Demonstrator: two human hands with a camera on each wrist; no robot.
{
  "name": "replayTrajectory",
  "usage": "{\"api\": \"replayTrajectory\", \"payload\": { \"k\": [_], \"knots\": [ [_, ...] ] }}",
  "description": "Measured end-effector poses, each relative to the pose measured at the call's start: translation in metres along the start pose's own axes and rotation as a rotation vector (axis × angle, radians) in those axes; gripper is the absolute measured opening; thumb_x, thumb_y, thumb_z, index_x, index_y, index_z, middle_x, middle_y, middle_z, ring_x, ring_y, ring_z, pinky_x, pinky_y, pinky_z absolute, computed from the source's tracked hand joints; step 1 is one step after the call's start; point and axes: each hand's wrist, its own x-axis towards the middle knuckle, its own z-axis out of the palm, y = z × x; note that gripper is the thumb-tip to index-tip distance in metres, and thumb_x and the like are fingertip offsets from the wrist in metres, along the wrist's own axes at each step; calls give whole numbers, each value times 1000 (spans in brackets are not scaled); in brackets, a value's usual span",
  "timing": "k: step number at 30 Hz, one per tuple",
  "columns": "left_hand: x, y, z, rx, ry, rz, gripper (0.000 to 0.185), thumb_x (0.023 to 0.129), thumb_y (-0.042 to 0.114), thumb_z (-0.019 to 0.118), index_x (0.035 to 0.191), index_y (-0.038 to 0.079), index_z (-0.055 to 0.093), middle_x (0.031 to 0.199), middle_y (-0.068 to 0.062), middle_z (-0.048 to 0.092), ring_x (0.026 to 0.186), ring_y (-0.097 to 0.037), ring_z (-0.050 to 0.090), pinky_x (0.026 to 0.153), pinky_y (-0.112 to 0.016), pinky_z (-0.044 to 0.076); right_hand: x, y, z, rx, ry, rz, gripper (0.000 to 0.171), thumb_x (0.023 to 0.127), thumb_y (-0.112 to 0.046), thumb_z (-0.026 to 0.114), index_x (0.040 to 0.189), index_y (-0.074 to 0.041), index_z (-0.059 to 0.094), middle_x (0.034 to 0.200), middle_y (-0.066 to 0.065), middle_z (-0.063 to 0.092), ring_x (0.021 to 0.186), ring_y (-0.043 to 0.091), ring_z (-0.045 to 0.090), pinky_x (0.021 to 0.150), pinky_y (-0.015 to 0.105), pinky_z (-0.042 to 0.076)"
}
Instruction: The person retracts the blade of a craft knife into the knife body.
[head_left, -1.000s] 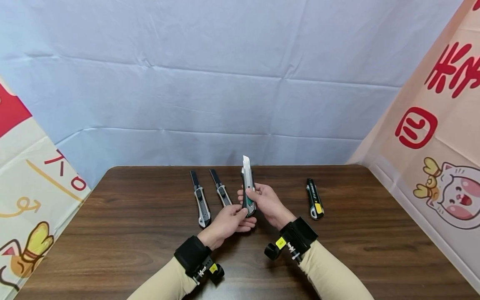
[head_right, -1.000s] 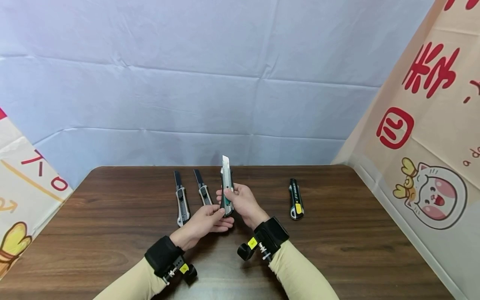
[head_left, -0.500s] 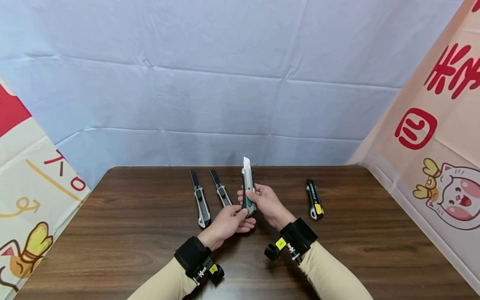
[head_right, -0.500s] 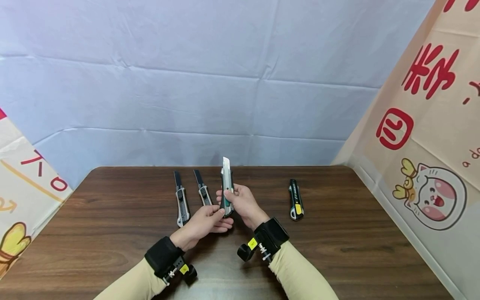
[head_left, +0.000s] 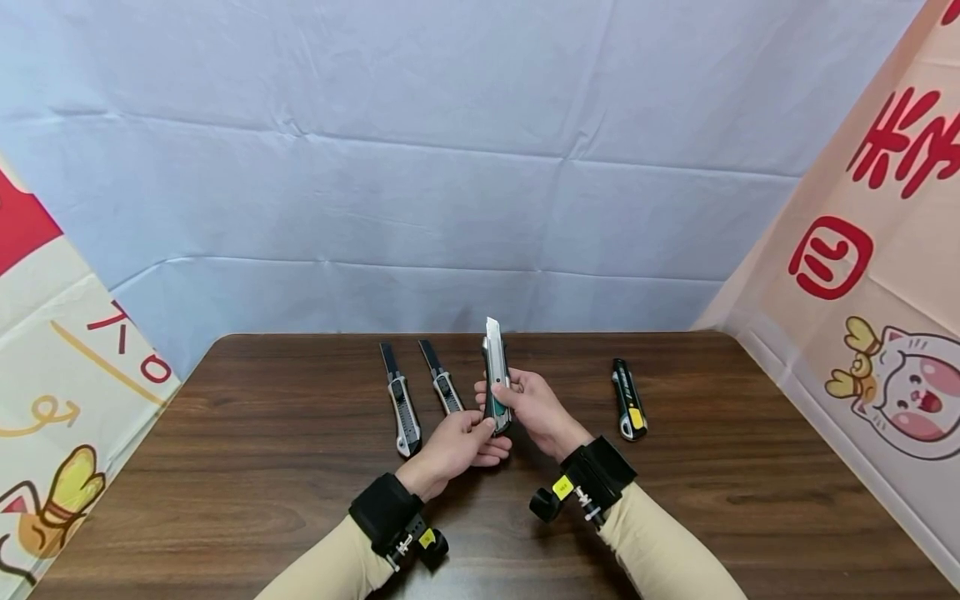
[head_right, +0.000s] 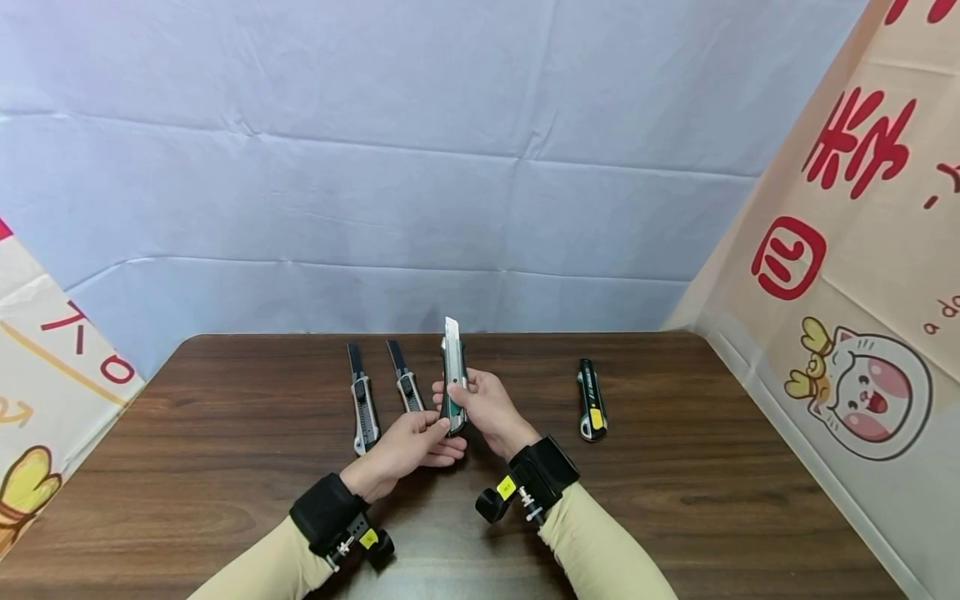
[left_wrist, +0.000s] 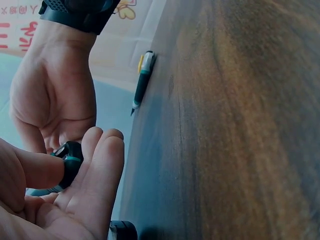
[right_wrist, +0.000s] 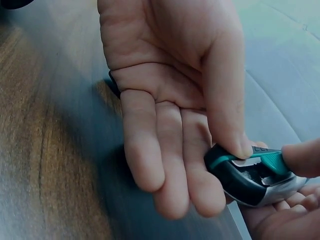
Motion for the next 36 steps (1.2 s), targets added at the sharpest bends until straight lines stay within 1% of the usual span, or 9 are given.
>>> {"api": "replayTrajectory", "payload": {
  "k": [3, 8, 10, 21, 29, 36],
  "knots": [
    [0, 0, 0, 4, 1, -1, 35, 106, 16, 40, 131, -7, 52, 107, -21, 71, 95, -20, 72, 84, -32, 61, 0, 0, 0, 0, -4, -1, 35, 103, -6, 45, 136, 6, 46, 132, 25, 59, 113, 27, 65, 96, 32, 55],
    [-2, 1, 0, 11, 5, -1, 36, 106, 16, 39, 130, -8, 52, 108, -22, 70, 96, -21, 72, 85, -33, 61, 0, 2, 0, 7, -11, -5, 35, 102, -4, 45, 136, 6, 46, 132, 25, 59, 104, 14, 67, 95, 31, 55],
    [-2, 1, 0, 12, 5, 0, 36, 106, 16, 39, 131, -8, 52, 109, -23, 70, 96, -22, 72, 85, -33, 61, 0, 2, 0, 11, -14, -7, 36, 103, -4, 45, 137, 6, 46, 132, 25, 59, 102, 12, 67, 95, 31, 55],
    [-1, 1, -1, 9, 21, -16, 36, 106, 16, 40, 130, -7, 53, 107, -21, 71, 94, -19, 72, 84, -32, 61, 1, 2, 0, 3, -28, -7, 41, 102, -3, 45, 141, 9, 40, 135, 25, 57, 108, 16, 66, 99, 34, 53],
    [-3, 2, 0, 10, 17, -5, 37, 107, 17, 40, 132, -8, 51, 109, -23, 70, 97, -23, 71, 85, -34, 61, 1, 2, -1, 10, -35, -3, 41, 102, -2, 45, 141, 8, 40, 136, 26, 55, 107, 14, 66, 100, 34, 53],
    [-1, 1, -1, 7, 17, -14, 36, 106, 16, 39, 130, -7, 53, 107, -21, 71, 94, -20, 72, 84, -32, 61, 1, 3, 0, 7, -31, -5, 41, 100, 1, 46, 140, 8, 41, 136, 27, 55, 107, 15, 66, 98, 32, 54]
  ]
}}
